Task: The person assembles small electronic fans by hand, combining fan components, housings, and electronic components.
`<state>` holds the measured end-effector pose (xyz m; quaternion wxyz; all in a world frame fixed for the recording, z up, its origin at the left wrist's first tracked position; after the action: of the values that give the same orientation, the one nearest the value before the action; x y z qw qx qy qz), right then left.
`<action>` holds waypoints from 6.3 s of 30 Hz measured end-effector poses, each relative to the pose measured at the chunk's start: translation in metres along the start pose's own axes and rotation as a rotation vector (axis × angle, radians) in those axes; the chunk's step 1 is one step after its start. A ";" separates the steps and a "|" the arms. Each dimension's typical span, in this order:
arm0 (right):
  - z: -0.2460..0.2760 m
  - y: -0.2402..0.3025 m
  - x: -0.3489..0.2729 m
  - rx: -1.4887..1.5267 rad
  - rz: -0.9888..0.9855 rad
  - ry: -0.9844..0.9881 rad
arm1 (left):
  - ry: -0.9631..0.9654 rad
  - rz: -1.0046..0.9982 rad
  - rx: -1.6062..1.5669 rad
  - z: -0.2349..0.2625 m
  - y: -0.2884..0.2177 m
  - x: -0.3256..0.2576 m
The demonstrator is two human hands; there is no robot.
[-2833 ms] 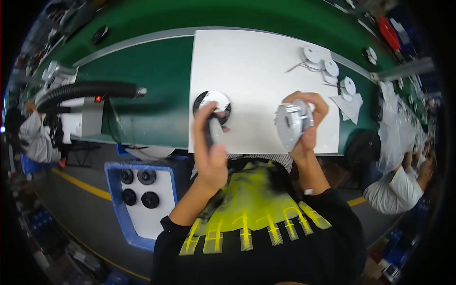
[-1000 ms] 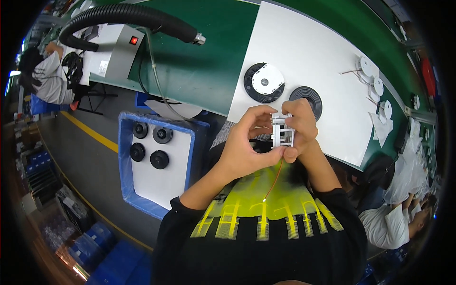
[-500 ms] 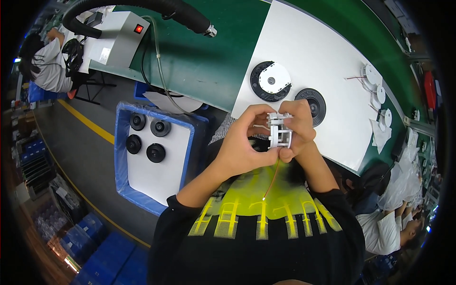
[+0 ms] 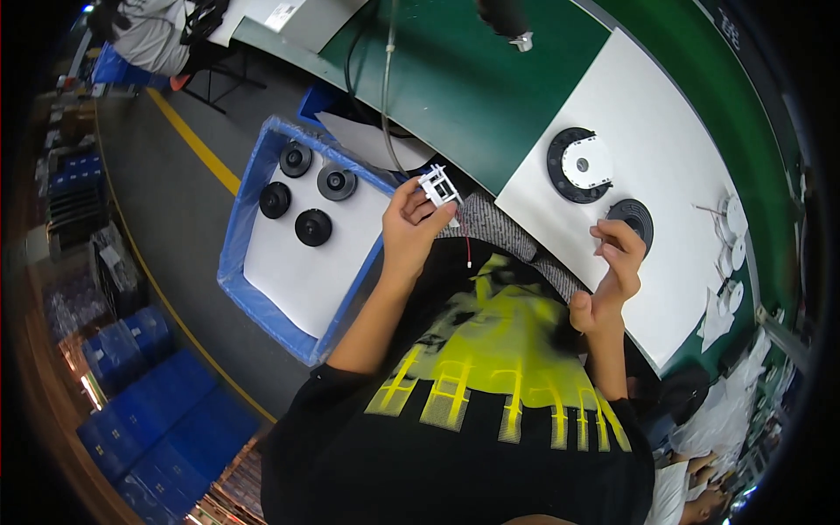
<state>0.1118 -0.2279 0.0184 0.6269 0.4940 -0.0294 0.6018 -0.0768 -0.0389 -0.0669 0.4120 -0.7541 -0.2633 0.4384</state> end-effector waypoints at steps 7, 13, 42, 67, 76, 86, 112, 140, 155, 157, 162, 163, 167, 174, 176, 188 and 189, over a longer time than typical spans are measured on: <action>-0.022 0.012 0.010 0.157 -0.265 0.237 | 0.033 0.028 -0.038 0.003 0.008 0.003; -0.035 0.019 0.022 0.172 -0.221 0.258 | 0.016 0.067 -0.107 -0.006 0.008 0.010; -0.026 0.000 0.020 0.176 -0.382 0.216 | -0.075 0.116 -0.253 -0.040 0.017 0.024; -0.027 -0.003 0.018 0.196 -0.369 0.160 | -0.036 0.094 -0.176 -0.040 0.017 0.028; -0.024 0.011 0.019 0.195 -0.372 0.201 | 0.002 0.047 -0.100 -0.028 0.012 0.018; 0.005 0.023 0.069 0.343 -0.083 0.301 | 0.596 0.077 0.219 -0.089 -0.073 -0.059; 0.047 -0.016 -0.016 0.206 -0.226 -0.240 | 0.870 0.141 0.130 -0.170 -0.037 -0.055; 0.068 -0.023 -0.019 1.036 -0.451 -0.753 | 0.840 0.417 -0.691 -0.159 -0.050 0.031; 0.046 0.010 0.030 0.581 -0.476 -0.500 | 0.975 0.383 -0.767 -0.163 -0.061 0.006; 0.040 0.007 0.040 0.324 -0.226 -0.441 | 0.911 0.250 -0.571 -0.172 -0.071 -0.012; 0.035 0.020 0.072 -0.151 -0.032 -0.231 | 0.856 -0.117 -0.140 -0.178 -0.092 -0.039; 0.031 0.021 0.074 -0.147 -0.019 -0.240 | 0.852 -0.114 -0.146 -0.178 -0.092 -0.041; 0.026 0.018 0.070 -0.211 0.041 -0.235 | 0.829 -0.206 -0.043 -0.175 -0.089 -0.044; 0.025 0.017 0.066 -0.258 0.085 -0.248 | 0.844 -0.273 0.047 -0.175 -0.087 -0.046; 0.026 0.016 0.064 -0.268 0.089 -0.258 | 0.864 -0.286 0.027 -0.177 -0.087 -0.046; 0.039 0.022 0.066 -0.383 0.171 -0.284 | 0.988 -0.300 0.081 -0.186 -0.085 -0.059; 0.042 0.022 0.064 -0.269 0.176 -0.222 | 1.026 -0.312 0.053 -0.186 -0.082 -0.062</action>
<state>0.1358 -0.2136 0.0928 0.6252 0.4645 -0.2214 0.5868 0.0544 -0.1162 0.0817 0.5670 -0.8127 -0.1260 -0.0462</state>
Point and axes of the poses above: each hand's wrist, its own x-axis towards the middle knuckle, its own z-axis out of the back of the hand, y = z × x, the point moved 2 cm from there along x, towards the middle knuckle, and after that the axes turned 5 degrees about z, right-handed, at the moved point
